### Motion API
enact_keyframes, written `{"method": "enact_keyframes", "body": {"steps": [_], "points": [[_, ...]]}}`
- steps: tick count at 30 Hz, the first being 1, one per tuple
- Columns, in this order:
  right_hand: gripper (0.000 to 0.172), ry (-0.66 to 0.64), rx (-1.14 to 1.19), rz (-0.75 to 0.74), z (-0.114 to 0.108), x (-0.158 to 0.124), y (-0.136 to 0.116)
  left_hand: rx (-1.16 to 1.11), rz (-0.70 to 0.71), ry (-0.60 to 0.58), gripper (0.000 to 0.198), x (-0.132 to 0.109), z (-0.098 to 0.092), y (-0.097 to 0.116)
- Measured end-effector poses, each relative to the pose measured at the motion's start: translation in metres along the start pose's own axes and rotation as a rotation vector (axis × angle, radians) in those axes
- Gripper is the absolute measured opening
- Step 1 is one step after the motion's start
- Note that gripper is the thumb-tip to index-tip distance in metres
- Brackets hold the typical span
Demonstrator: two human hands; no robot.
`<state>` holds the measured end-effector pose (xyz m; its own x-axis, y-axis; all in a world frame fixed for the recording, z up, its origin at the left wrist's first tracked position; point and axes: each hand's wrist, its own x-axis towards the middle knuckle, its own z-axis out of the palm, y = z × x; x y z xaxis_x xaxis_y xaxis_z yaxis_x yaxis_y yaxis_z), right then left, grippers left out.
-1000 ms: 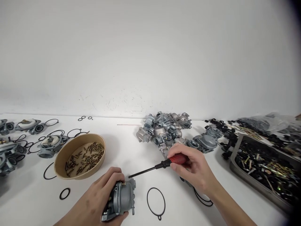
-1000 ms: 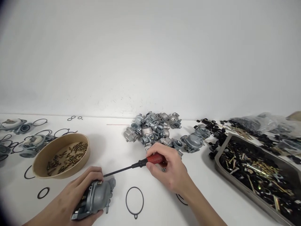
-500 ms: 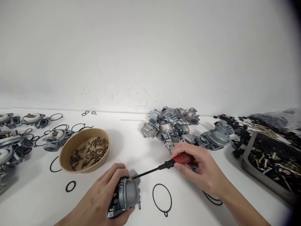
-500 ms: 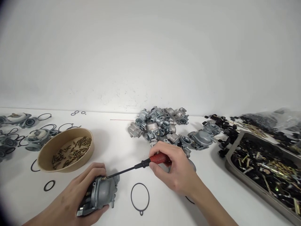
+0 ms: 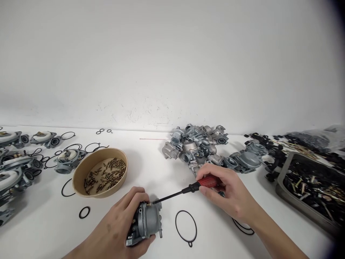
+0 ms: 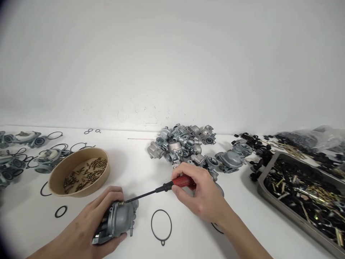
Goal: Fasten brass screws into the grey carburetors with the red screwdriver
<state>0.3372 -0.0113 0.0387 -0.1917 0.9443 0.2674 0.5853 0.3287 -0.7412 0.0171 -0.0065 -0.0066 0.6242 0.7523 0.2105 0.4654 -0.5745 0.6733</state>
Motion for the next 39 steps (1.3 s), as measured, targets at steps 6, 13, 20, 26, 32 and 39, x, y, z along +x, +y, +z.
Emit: {"method": "enact_keyframes", "body": {"steps": [6,13,20,26,32,39], "points": [[0.003,-0.021,-0.007,-0.001,0.0008,-0.0013,0.0,-0.014,-0.004,-0.007,0.06,-0.0003,-0.0007,0.0006],[0.005,-0.038,-0.001,-0.004,0.0008,-0.0004,0.0017,0.001,-0.01,-0.004,0.061,-0.0014,-0.0001,-0.0001],[0.007,-0.043,0.005,0.007,-0.0004,-0.0004,0.001,0.023,-0.002,-0.025,0.06,-0.0005,-0.0006,-0.0019],[0.009,-0.042,0.012,0.023,-0.0016,-0.0001,0.002,0.028,0.006,-0.011,0.059,-0.0014,-0.0002,-0.002],[0.009,-0.065,-0.018,0.012,-0.0013,-0.0001,-0.0007,0.019,0.004,-0.026,0.061,-0.0018,-0.0015,-0.0016],[0.011,-0.089,0.023,0.016,-0.0006,-0.0002,-0.0014,0.02,-0.015,-0.046,0.063,-0.0023,-0.0003,-0.0025]]}}
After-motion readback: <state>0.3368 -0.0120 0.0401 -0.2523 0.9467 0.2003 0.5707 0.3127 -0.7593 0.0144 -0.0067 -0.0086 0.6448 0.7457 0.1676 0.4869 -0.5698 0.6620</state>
